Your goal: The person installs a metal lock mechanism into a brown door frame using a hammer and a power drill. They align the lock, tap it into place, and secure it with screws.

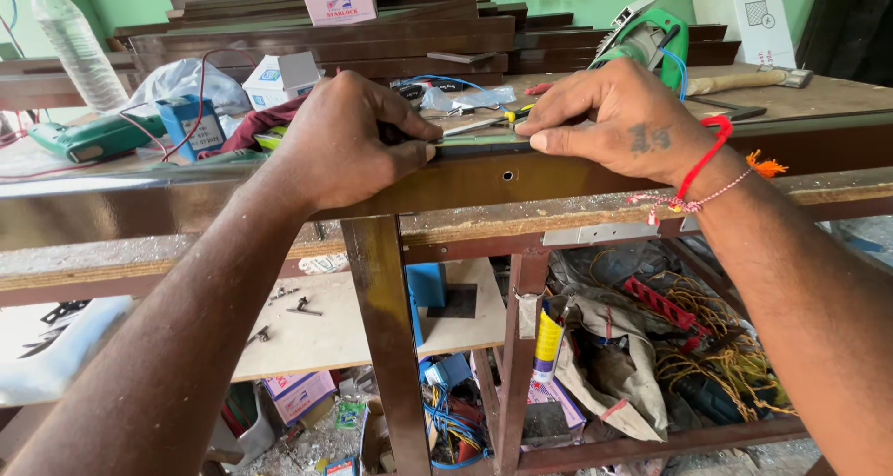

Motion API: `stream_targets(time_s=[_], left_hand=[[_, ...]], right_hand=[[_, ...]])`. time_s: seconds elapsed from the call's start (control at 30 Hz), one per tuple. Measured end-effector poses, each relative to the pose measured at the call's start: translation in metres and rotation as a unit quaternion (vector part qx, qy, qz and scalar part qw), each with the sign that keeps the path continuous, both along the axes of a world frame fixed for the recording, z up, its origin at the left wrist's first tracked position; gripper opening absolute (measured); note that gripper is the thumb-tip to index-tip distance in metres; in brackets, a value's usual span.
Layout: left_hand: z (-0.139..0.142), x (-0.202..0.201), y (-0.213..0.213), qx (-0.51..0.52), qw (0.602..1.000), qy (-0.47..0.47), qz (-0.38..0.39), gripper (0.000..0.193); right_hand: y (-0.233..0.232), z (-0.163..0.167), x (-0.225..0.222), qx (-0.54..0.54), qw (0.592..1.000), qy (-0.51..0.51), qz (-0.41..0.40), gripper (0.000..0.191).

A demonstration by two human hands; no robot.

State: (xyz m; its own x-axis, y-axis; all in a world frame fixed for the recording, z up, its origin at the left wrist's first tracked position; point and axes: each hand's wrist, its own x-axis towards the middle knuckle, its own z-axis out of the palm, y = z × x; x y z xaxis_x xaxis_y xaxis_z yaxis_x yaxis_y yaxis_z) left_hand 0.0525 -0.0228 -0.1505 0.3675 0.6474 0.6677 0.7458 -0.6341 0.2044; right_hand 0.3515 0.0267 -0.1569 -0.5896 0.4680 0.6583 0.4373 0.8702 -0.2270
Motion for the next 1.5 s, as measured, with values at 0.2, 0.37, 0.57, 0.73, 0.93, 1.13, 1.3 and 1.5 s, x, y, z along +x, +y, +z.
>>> stream_targets(time_s=[0.2,0.37,0.57,0.73,0.93,1.13,1.3,1.5], left_hand=[[0.001,0.003,0.003,-0.047,0.998,-0.012,0.034,0.016],[0.004,0.005,0.009,-0.072,0.997,-0.031,0.028,0.015],[0.007,0.004,0.005,-0.115,0.992,-0.023,0.036,0.01],[0.009,0.008,0.002,-0.13,0.99,-0.042,0.032,0.01],[0.006,0.009,0.002,-0.118,0.991,-0.051,0.036,0.009],[0.005,0.008,0.003,-0.083,0.996,-0.034,0.014,0.009],[0.005,0.008,0.002,-0.081,0.996,-0.025,0.025,0.01],[0.004,0.008,0.003,-0.077,0.995,-0.026,0.053,0.01]], right_hand=[[0.004,0.006,0.005,-0.037,0.999,-0.032,0.009,0.019],[0.01,0.006,0.002,-0.099,0.995,0.003,0.016,0.024],[0.016,0.009,0.006,-0.133,0.988,-0.002,0.074,0.024],[0.017,0.012,0.006,-0.16,0.985,-0.022,0.058,0.022],[0.014,0.011,0.001,-0.164,0.986,-0.003,0.026,0.02],[0.019,0.006,0.005,-0.157,0.988,0.008,0.01,0.019],[0.012,0.011,0.002,-0.167,0.985,0.017,0.03,0.02],[-0.024,-0.001,-0.014,0.155,0.987,-0.031,0.01,0.022]])
